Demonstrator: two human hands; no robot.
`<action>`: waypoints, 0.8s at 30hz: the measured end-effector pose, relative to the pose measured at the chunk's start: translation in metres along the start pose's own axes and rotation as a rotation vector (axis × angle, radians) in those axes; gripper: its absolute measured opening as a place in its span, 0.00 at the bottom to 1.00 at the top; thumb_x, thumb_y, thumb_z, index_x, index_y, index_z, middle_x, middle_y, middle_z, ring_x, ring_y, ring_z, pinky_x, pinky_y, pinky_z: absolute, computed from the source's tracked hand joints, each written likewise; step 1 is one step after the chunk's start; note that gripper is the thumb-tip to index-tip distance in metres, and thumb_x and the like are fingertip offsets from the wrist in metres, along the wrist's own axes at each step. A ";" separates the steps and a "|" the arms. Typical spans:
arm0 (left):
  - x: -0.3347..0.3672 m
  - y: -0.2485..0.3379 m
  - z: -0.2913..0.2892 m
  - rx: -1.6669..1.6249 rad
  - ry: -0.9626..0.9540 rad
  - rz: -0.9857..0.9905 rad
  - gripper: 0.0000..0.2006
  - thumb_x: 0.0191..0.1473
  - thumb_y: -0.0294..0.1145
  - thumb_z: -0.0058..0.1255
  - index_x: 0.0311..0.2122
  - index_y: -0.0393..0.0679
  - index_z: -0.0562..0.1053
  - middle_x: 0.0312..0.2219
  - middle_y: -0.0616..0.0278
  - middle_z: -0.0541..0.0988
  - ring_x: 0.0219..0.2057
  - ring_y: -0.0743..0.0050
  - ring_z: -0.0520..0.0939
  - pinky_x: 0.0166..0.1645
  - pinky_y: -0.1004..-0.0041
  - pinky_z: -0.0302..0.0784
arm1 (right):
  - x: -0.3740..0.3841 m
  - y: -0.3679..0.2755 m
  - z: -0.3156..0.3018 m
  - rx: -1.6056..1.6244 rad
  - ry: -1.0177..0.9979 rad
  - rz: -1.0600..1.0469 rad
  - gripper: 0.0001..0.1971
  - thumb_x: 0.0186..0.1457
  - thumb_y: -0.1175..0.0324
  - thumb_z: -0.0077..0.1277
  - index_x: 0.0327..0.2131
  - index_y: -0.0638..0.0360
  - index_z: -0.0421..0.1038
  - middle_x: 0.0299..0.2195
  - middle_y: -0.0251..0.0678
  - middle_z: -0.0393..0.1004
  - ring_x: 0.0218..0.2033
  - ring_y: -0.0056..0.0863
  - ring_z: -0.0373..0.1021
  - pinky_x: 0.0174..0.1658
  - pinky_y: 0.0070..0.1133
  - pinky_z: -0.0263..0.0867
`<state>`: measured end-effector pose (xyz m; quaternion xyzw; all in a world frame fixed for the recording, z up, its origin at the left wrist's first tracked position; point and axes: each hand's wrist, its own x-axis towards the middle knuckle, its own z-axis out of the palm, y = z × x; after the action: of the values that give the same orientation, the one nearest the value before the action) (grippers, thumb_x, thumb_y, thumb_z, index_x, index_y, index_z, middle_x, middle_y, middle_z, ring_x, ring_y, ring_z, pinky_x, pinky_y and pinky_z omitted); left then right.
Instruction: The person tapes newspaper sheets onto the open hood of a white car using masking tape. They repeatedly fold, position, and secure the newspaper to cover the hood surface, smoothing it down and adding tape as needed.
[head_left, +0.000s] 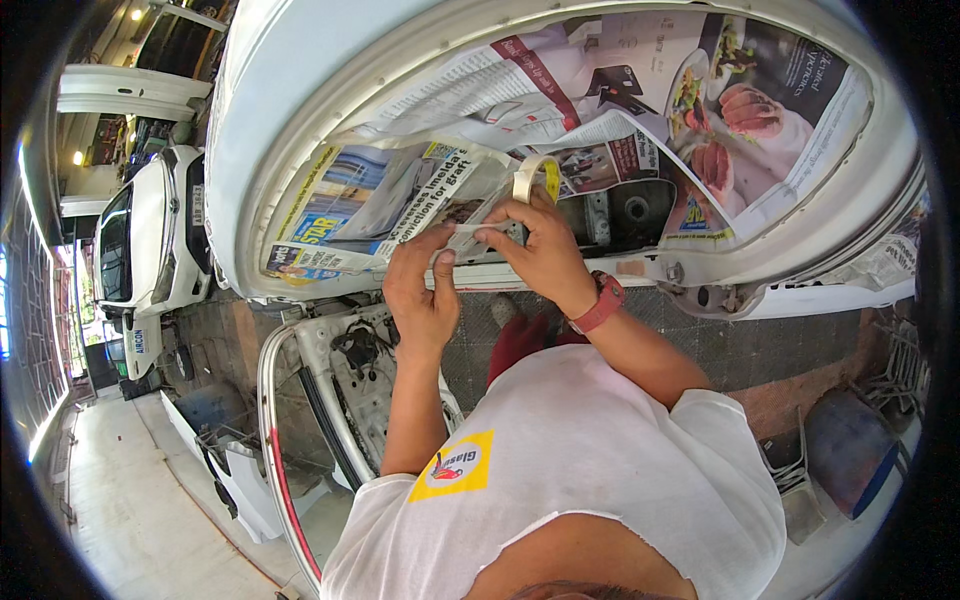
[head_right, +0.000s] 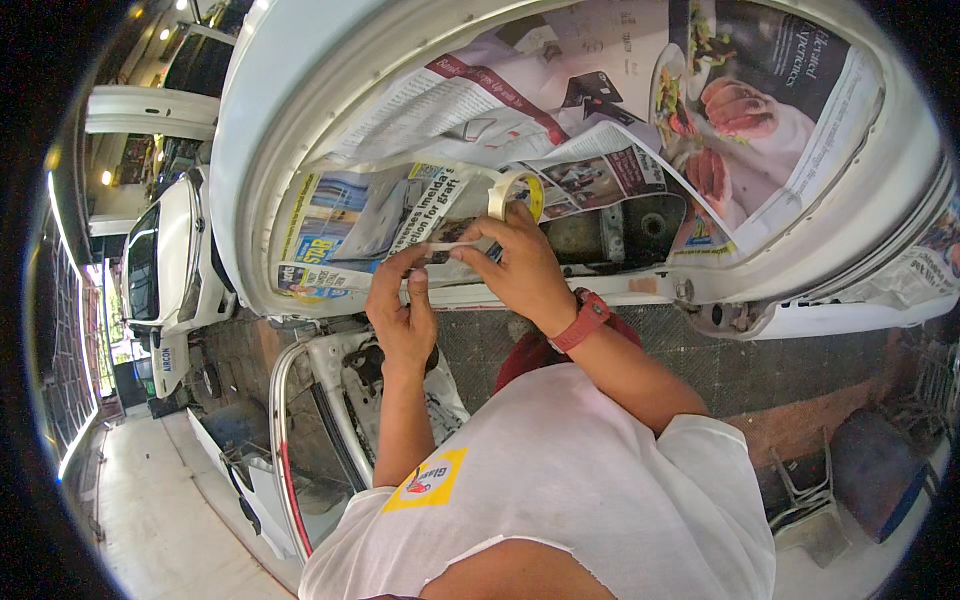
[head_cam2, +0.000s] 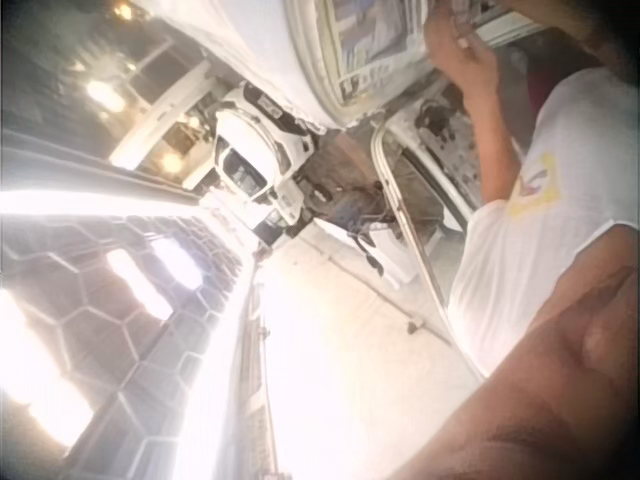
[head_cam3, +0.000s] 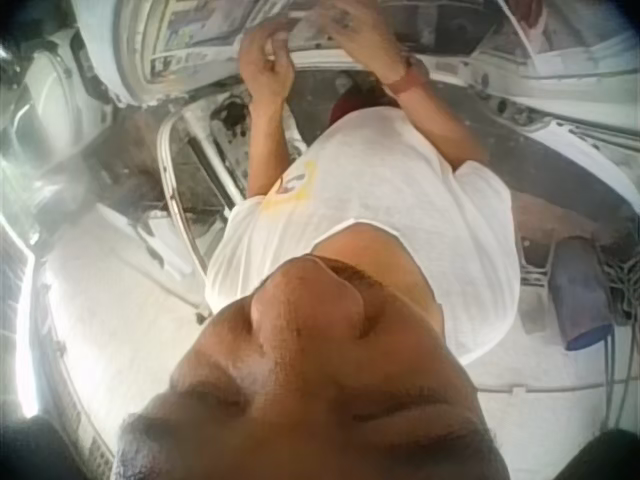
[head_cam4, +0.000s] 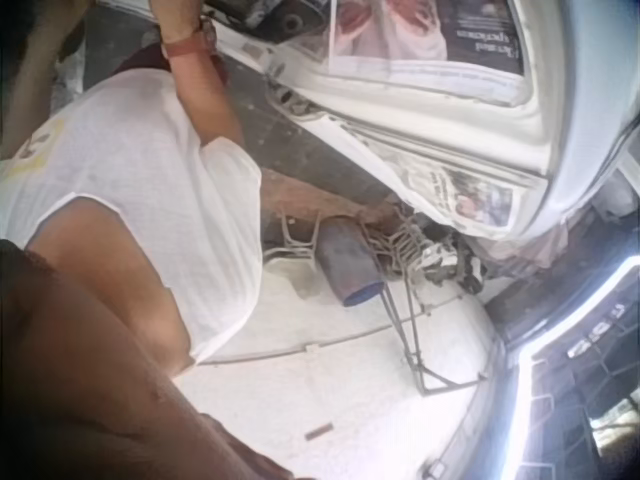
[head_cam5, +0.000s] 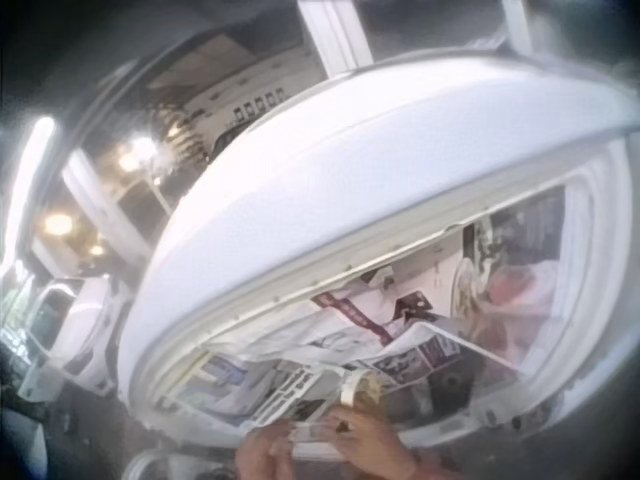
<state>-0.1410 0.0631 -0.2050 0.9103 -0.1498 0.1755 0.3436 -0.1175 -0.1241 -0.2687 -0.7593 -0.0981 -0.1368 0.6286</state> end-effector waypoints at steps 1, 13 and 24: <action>-0.006 -0.005 0.001 -0.003 0.024 -0.042 0.12 0.71 0.31 0.55 0.55 0.40 0.81 0.51 0.54 0.87 0.45 0.54 0.87 0.52 0.61 0.80 | 0.002 0.001 0.002 -0.072 0.042 -0.038 0.09 0.56 0.69 0.71 0.37 0.58 0.82 0.40 0.37 0.83 0.50 0.42 0.74 0.56 0.35 0.68; -0.132 -0.205 0.279 -0.954 -0.598 -1.030 0.33 0.70 0.42 0.60 0.74 0.43 0.63 0.64 0.53 0.77 0.61 0.60 0.80 0.66 0.60 0.73 | 0.047 -0.013 0.039 0.163 0.287 0.141 0.09 0.63 0.69 0.69 0.41 0.65 0.83 0.41 0.31 0.80 0.42 0.22 0.73 0.54 0.26 0.69; -0.097 -0.232 0.368 -1.214 -0.202 -1.492 0.46 0.65 0.43 0.69 0.80 0.54 0.53 0.73 0.61 0.68 0.72 0.61 0.68 0.75 0.56 0.61 | 0.074 -0.022 0.092 0.252 0.407 0.125 0.05 0.70 0.70 0.63 0.40 0.61 0.79 0.35 0.25 0.77 0.39 0.12 0.69 0.47 0.16 0.66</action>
<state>-0.0565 -0.0051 -0.6371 0.4498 0.3726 -0.2743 0.7639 -0.0467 -0.0316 -0.2393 -0.6363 0.0616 -0.2343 0.7324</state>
